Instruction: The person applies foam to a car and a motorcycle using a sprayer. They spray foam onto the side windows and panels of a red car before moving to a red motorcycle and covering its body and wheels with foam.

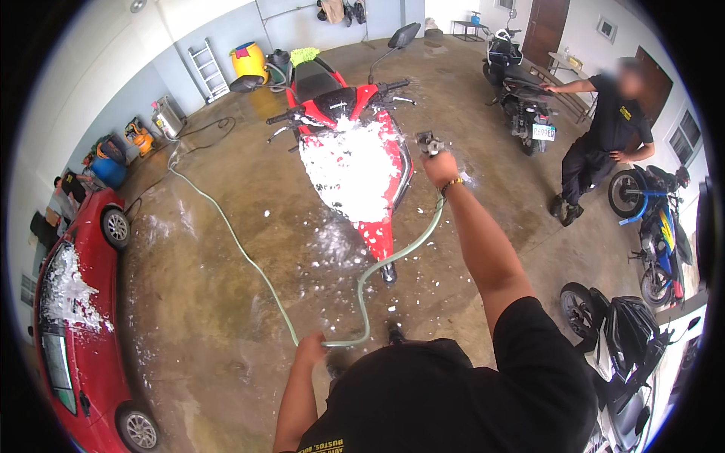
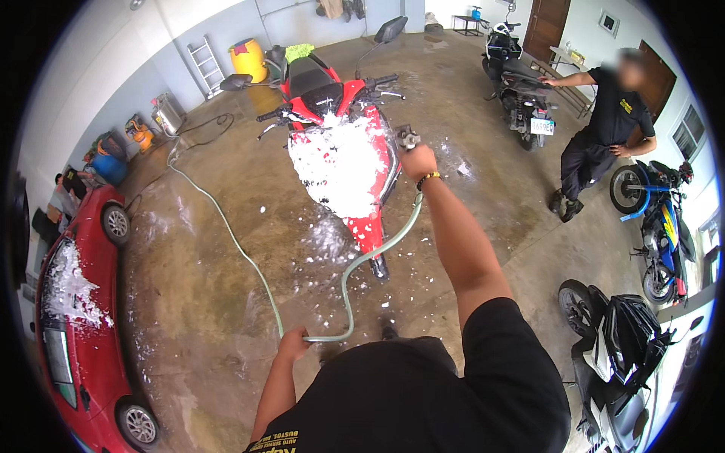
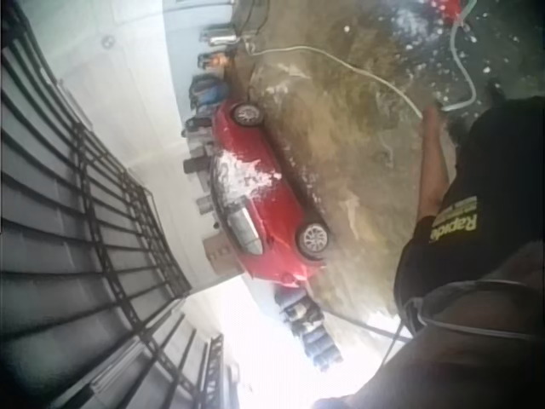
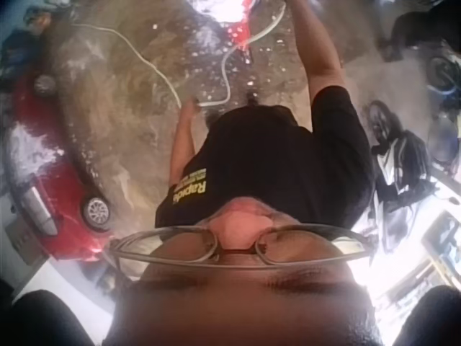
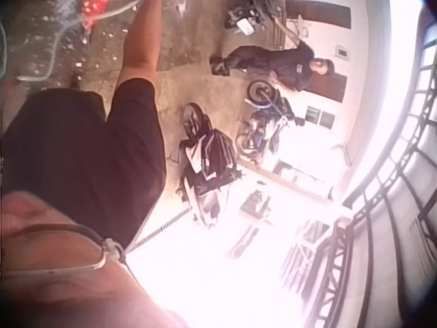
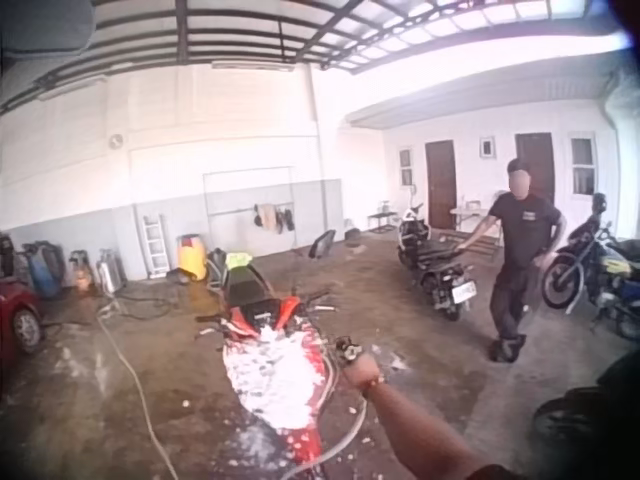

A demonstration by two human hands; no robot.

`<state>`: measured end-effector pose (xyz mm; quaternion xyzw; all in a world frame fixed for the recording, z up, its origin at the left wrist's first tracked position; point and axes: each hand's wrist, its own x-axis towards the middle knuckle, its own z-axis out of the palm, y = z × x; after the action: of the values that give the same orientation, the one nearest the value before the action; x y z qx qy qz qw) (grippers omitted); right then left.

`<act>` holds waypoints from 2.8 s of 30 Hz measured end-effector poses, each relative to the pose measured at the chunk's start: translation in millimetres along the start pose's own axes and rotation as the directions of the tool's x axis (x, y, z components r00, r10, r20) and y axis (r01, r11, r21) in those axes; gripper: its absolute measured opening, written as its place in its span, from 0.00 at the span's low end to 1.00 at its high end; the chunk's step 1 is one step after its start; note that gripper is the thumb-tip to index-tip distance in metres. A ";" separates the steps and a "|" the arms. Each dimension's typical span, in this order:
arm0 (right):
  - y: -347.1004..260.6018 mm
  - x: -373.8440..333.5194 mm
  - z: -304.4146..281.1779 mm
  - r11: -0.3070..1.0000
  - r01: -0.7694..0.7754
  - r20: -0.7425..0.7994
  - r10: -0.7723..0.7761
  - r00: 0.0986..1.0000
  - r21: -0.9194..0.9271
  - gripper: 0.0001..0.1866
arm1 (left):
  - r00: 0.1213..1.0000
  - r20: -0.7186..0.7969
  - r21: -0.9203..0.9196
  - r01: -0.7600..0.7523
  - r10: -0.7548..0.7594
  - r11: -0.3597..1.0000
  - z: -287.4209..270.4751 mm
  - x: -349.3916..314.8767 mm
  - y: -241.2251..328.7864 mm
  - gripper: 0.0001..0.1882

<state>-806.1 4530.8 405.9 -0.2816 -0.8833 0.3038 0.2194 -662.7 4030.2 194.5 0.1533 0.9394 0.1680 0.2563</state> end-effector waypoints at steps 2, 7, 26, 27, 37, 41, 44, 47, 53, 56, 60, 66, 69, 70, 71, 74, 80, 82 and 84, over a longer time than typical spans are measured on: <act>17.2 -12.6 7.4 0.996 -0.089 0.038 0.089 0.995 -0.009 0.20 | 1.000 0.003 0.008 -0.009 0.009 1.000 12.6 -5.8 -3.0 0.15; 55.9 -58.5 37.5 0.988 -0.146 0.177 0.153 0.972 -0.052 0.20 | 1.000 0.000 -0.040 0.028 -0.028 0.999 44.0 -25.3 -24.7 0.16; 52.5 -9.5 37.8 0.983 -0.156 0.064 0.150 0.987 0.092 0.21 | 0.978 0.186 -0.192 0.127 -0.091 0.973 40.4 -29.2 15.3 0.23; 70.7 -26.7 52.7 0.971 -0.216 0.101 0.206 0.973 0.102 0.21 | 0.978 0.193 -0.224 0.125 -0.082 0.967 40.3 -28.6 15.9 0.23; 111.4 -199.5 130.9 0.961 -0.275 0.369 0.242 0.897 0.037 0.19 | 0.966 0.256 -0.065 0.041 -0.023 0.997 53.3 -20.2 -3.7 0.27; 100.4 -220.7 134.4 0.969 -0.242 0.475 0.239 0.847 -0.056 0.18 | 0.951 0.310 -0.061 0.013 0.007 0.998 56.8 -20.0 -17.9 0.28; 76.8 -212.1 126.7 0.974 -0.224 0.464 0.203 0.862 -0.008 0.15 | 0.939 0.343 -0.114 0.053 -0.011 0.992 56.1 -23.3 -22.5 0.27; 70.0 -198.8 137.0 0.986 -0.164 0.427 0.139 0.894 0.024 0.15 | 0.941 0.338 -0.130 0.069 -0.022 0.989 60.4 -26.6 -30.1 0.25; 136.1 -214.5 170.4 0.969 -0.239 0.365 0.243 0.899 -0.057 0.17 | 0.956 0.290 -0.037 0.062 -0.049 0.997 61.3 -36.4 -34.2 0.22; 144.8 -199.0 159.6 0.939 -0.344 0.323 0.332 0.886 -0.020 0.18 | 0.946 0.317 -0.023 0.076 -0.065 0.997 65.0 -44.5 -38.8 0.22; 161.4 -162.1 137.8 0.926 -0.375 0.238 0.352 0.905 0.054 0.20 | 0.939 0.343 -0.003 0.041 -0.037 0.999 59.4 -40.9 -32.9 0.21; 185.8 -130.3 118.8 0.845 -0.480 0.233 0.430 0.872 0.236 0.21 | 0.912 0.401 0.122 0.043 -0.089 0.992 49.3 -33.3 -20.7 0.19; 181.8 -107.3 97.9 0.868 -0.468 0.280 0.414 0.866 0.165 0.20 | 0.911 0.396 0.148 0.057 -0.112 0.987 41.9 -27.4 -14.1 0.19; 182.9 -101.8 94.9 0.874 -0.458 0.265 0.408 0.874 0.162 0.20 | 0.913 0.388 0.158 0.066 -0.123 0.985 41.7 -24.3 -11.5 0.19; 183.6 -97.5 91.0 0.879 -0.450 0.250 0.405 0.880 0.158 0.20 | 0.909 0.397 0.184 0.055 -0.125 0.981 39.6 -20.9 -5.9 0.20; 201.1 -84.5 98.8 0.875 -0.456 0.237 0.414 0.879 0.161 0.21 | 0.904 0.411 0.216 0.031 -0.120 0.976 37.4 -14.5 8.3 0.20; 220.9 -75.3 117.7 0.824 -0.546 0.252 0.502 0.827 0.152 0.26 | 0.890 0.454 0.152 -0.020 -0.052 0.988 38.6 -15.8 29.5 0.21; 223.6 -77.2 122.2 0.872 -0.470 0.263 0.426 0.866 0.136 0.23 | 0.905 0.424 0.118 -0.036 -0.018 0.992 39.7 -20.7 33.1 0.21; 248.4 -82.3 134.2 0.912 -0.395 0.278 0.353 0.893 0.109 0.22 | 0.934 0.346 0.192 0.018 -0.085 0.981 32.4 -15.9 56.7 0.20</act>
<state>-729.3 4586.5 127.6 -0.3870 -0.8051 0.4448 0.0650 -620.9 4082.7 197.3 0.1794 0.8935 0.0428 0.4094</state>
